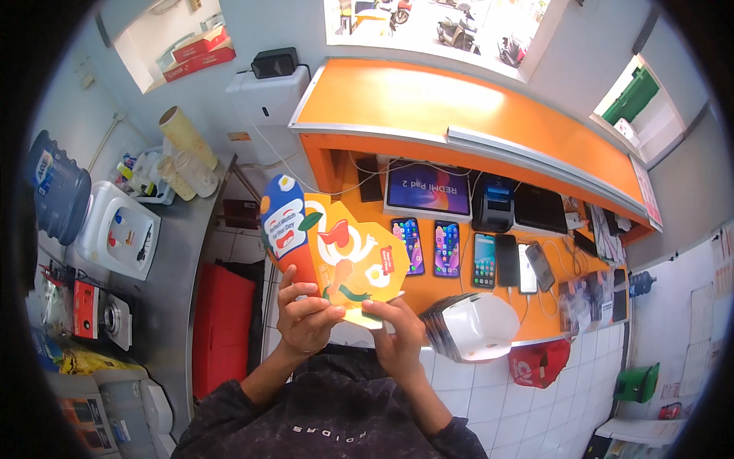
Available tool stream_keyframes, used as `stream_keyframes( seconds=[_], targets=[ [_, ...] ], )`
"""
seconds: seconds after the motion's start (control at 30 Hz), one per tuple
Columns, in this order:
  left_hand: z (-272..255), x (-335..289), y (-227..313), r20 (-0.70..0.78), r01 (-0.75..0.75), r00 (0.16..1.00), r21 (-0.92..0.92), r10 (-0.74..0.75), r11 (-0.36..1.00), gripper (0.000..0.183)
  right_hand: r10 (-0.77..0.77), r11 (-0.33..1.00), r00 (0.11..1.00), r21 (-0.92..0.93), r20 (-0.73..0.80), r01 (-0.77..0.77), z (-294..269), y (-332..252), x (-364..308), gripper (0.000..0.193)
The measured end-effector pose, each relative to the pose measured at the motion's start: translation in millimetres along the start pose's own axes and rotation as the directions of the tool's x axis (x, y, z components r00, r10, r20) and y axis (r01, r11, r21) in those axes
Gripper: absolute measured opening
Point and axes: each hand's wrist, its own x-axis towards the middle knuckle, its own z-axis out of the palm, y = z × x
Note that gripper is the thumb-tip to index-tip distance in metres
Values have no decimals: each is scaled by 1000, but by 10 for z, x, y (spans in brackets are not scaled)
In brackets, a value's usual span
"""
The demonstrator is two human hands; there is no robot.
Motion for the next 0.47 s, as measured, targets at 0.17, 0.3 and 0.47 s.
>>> stream_keyframes(
  seconds=[0.17,0.3,0.47],
  targets=[
    [-25,104,32,139,52,989,-31,-47,998,27,-48,997,999,60,25,46,-104,105,93,26],
    [-200,391,-58,312,172,938,-30,-154,985,56,21,993,953,102,303,-55,-297,51,263,26],
    [-404,776,-445,861,915,211,-7,-462,404,76,129,990,799,-115,588,-75,-388,-157,364,25]
  ],
)
